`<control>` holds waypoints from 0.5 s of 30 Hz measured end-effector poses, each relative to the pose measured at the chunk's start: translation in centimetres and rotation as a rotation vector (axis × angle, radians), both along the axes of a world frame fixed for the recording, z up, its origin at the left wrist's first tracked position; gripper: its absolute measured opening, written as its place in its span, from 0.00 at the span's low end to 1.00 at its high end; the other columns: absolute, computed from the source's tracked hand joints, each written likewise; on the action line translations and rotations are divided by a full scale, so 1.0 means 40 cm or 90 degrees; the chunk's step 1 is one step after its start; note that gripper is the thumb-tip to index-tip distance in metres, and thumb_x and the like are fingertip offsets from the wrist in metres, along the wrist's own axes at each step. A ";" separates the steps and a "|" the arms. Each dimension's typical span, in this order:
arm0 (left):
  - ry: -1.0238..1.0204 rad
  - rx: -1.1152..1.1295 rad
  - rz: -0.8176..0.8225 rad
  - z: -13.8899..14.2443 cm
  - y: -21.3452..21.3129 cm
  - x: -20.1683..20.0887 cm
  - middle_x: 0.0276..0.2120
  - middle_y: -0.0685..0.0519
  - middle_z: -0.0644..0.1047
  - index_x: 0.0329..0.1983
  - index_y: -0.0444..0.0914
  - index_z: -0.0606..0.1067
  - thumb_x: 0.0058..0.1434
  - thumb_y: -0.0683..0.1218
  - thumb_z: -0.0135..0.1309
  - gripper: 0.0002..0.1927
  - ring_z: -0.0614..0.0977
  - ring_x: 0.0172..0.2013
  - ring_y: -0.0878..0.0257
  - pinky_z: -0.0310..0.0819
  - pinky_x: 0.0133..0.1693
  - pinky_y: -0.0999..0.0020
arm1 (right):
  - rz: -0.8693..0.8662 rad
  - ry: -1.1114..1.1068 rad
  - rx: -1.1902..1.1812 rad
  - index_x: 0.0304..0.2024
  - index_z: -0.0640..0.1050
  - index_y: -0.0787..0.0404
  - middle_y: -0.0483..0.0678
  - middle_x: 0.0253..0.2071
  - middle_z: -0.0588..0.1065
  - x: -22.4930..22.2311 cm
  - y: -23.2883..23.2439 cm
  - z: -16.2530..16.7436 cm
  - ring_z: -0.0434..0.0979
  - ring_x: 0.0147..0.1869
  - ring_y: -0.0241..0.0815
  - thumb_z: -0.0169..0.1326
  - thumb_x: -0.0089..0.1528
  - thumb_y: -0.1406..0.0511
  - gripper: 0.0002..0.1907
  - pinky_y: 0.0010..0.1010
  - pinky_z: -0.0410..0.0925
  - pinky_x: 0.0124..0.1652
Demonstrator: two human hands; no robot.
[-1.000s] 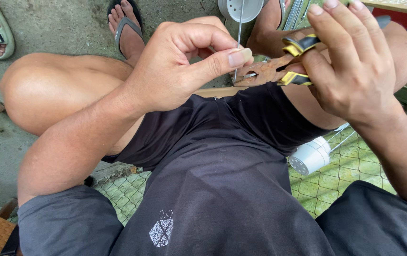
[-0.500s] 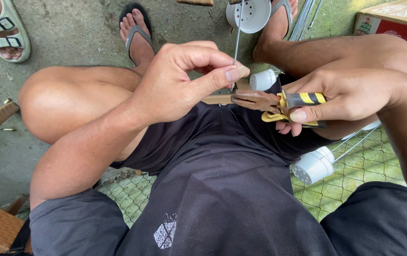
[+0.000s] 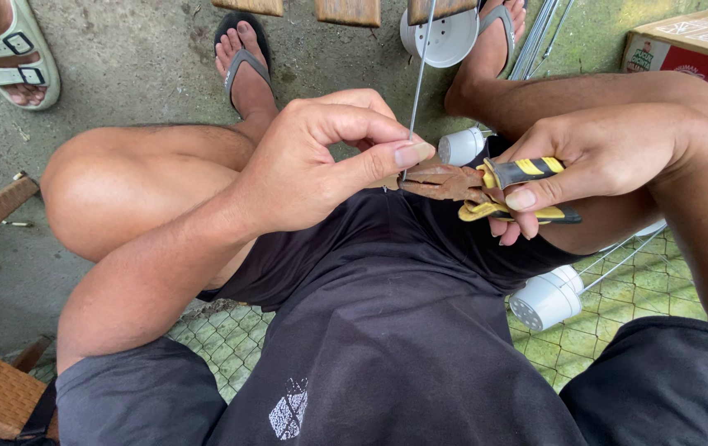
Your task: The person sits on the ground and uses pliers to bend the ends of metal rods into hooks. They then insert the rods through holes in a white plastic pot to create a hanging assembly.
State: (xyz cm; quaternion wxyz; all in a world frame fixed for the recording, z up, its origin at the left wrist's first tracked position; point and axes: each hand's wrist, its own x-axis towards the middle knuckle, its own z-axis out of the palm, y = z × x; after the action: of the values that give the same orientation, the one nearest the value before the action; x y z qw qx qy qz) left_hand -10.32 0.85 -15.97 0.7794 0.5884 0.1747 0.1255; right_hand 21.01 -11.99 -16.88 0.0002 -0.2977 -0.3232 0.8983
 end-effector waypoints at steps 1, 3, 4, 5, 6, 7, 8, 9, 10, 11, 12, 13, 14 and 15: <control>-0.005 -0.001 0.000 0.001 0.000 0.000 0.40 0.54 0.80 0.51 0.34 0.82 0.76 0.41 0.57 0.07 0.81 0.40 0.71 0.76 0.44 0.76 | -0.002 0.007 -0.004 0.36 0.87 0.68 0.51 0.46 0.80 0.000 0.001 -0.002 0.80 0.47 0.41 0.51 0.70 0.58 0.21 0.30 0.77 0.47; -0.008 -0.012 -0.002 0.002 0.000 -0.001 0.41 0.54 0.79 0.51 0.34 0.82 0.76 0.41 0.57 0.07 0.81 0.40 0.70 0.76 0.45 0.76 | -0.011 0.032 -0.004 0.35 0.86 0.68 0.51 0.45 0.81 0.001 0.002 -0.007 0.82 0.47 0.41 0.51 0.71 0.58 0.22 0.30 0.77 0.47; -0.009 -0.019 -0.003 0.003 0.000 -0.001 0.41 0.54 0.79 0.52 0.34 0.82 0.76 0.41 0.56 0.07 0.81 0.41 0.70 0.76 0.45 0.76 | -0.017 0.051 -0.001 0.34 0.85 0.68 0.51 0.45 0.81 0.002 0.003 -0.010 0.83 0.48 0.41 0.51 0.71 0.58 0.22 0.30 0.77 0.47; -0.006 -0.017 -0.002 0.004 0.000 0.000 0.40 0.54 0.80 0.51 0.34 0.82 0.75 0.41 0.57 0.07 0.81 0.41 0.70 0.76 0.45 0.76 | -0.023 0.070 0.002 0.34 0.85 0.68 0.52 0.45 0.82 0.003 0.004 -0.013 0.85 0.48 0.41 0.50 0.71 0.58 0.22 0.30 0.77 0.48; -0.004 -0.013 -0.002 0.004 0.000 0.001 0.40 0.54 0.80 0.51 0.34 0.82 0.75 0.41 0.57 0.07 0.81 0.40 0.70 0.76 0.45 0.76 | -0.008 0.049 -0.009 0.34 0.85 0.68 0.52 0.45 0.82 0.004 0.005 -0.016 0.84 0.46 0.41 0.51 0.71 0.59 0.21 0.30 0.77 0.46; -0.002 -0.010 -0.001 0.004 0.000 0.002 0.40 0.54 0.80 0.50 0.34 0.82 0.75 0.41 0.57 0.07 0.81 0.40 0.70 0.76 0.45 0.76 | 0.007 0.027 -0.019 0.34 0.84 0.68 0.52 0.46 0.81 0.006 0.006 -0.019 0.83 0.45 0.41 0.51 0.71 0.59 0.20 0.31 0.76 0.44; -0.001 -0.011 -0.002 0.004 0.001 0.002 0.40 0.54 0.80 0.50 0.34 0.82 0.75 0.41 0.57 0.07 0.81 0.40 0.70 0.76 0.45 0.76 | 0.021 0.006 -0.028 0.35 0.84 0.67 0.52 0.46 0.81 0.007 0.007 -0.021 0.82 0.43 0.40 0.52 0.71 0.60 0.19 0.31 0.76 0.42; 0.001 -0.012 -0.003 0.005 0.001 0.003 0.40 0.54 0.80 0.51 0.34 0.82 0.75 0.41 0.57 0.07 0.81 0.40 0.70 0.76 0.45 0.76 | 0.031 0.004 -0.044 0.36 0.84 0.67 0.52 0.45 0.81 0.009 0.008 -0.024 0.82 0.42 0.41 0.51 0.71 0.60 0.19 0.31 0.76 0.42; 0.003 -0.014 -0.005 0.006 0.001 0.003 0.40 0.54 0.80 0.51 0.35 0.82 0.75 0.41 0.57 0.07 0.81 0.40 0.70 0.76 0.45 0.76 | 0.041 0.004 -0.061 0.38 0.85 0.66 0.52 0.44 0.81 0.010 0.009 -0.027 0.81 0.41 0.41 0.51 0.71 0.60 0.18 0.31 0.77 0.42; 0.003 -0.012 -0.005 0.006 0.001 0.003 0.40 0.54 0.80 0.51 0.35 0.82 0.75 0.41 0.57 0.07 0.81 0.40 0.70 0.76 0.45 0.76 | 0.050 0.002 -0.077 0.39 0.85 0.66 0.52 0.43 0.82 0.011 0.009 -0.030 0.81 0.41 0.41 0.51 0.71 0.60 0.18 0.31 0.77 0.42; 0.003 -0.010 -0.006 0.006 0.002 0.003 0.40 0.53 0.80 0.51 0.35 0.82 0.75 0.41 0.57 0.07 0.81 0.40 0.70 0.76 0.45 0.76 | 0.037 0.023 -0.066 0.36 0.84 0.67 0.52 0.43 0.82 0.013 0.010 -0.033 0.83 0.43 0.41 0.50 0.71 0.59 0.19 0.31 0.77 0.43; 0.003 -0.010 -0.005 0.007 0.001 0.003 0.40 0.53 0.80 0.51 0.35 0.82 0.75 0.41 0.57 0.07 0.81 0.40 0.70 0.76 0.45 0.76 | 0.025 0.044 -0.058 0.33 0.83 0.68 0.52 0.42 0.82 0.014 0.010 -0.035 0.84 0.45 0.41 0.50 0.71 0.59 0.21 0.31 0.78 0.44; 0.003 -0.008 -0.006 0.008 -0.001 0.002 0.40 0.53 0.80 0.51 0.35 0.82 0.75 0.41 0.57 0.07 0.81 0.41 0.70 0.76 0.45 0.76 | 0.011 0.064 -0.050 0.29 0.83 0.69 0.52 0.41 0.82 0.014 0.011 -0.036 0.86 0.47 0.42 0.50 0.72 0.59 0.23 0.31 0.78 0.45; 0.002 -0.004 -0.006 0.009 0.000 0.002 0.40 0.53 0.80 0.51 0.35 0.82 0.75 0.41 0.57 0.07 0.81 0.41 0.70 0.76 0.45 0.76 | 0.006 0.060 -0.066 0.29 0.82 0.70 0.53 0.39 0.82 0.015 0.011 -0.038 0.86 0.47 0.44 0.50 0.72 0.59 0.23 0.33 0.79 0.46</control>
State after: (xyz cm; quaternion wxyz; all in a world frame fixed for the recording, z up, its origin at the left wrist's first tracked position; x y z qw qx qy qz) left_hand -10.22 0.83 -15.62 0.7817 0.5870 0.1731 0.1202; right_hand 21.62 -11.56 -18.39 -0.0043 -0.2527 -0.2777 0.9268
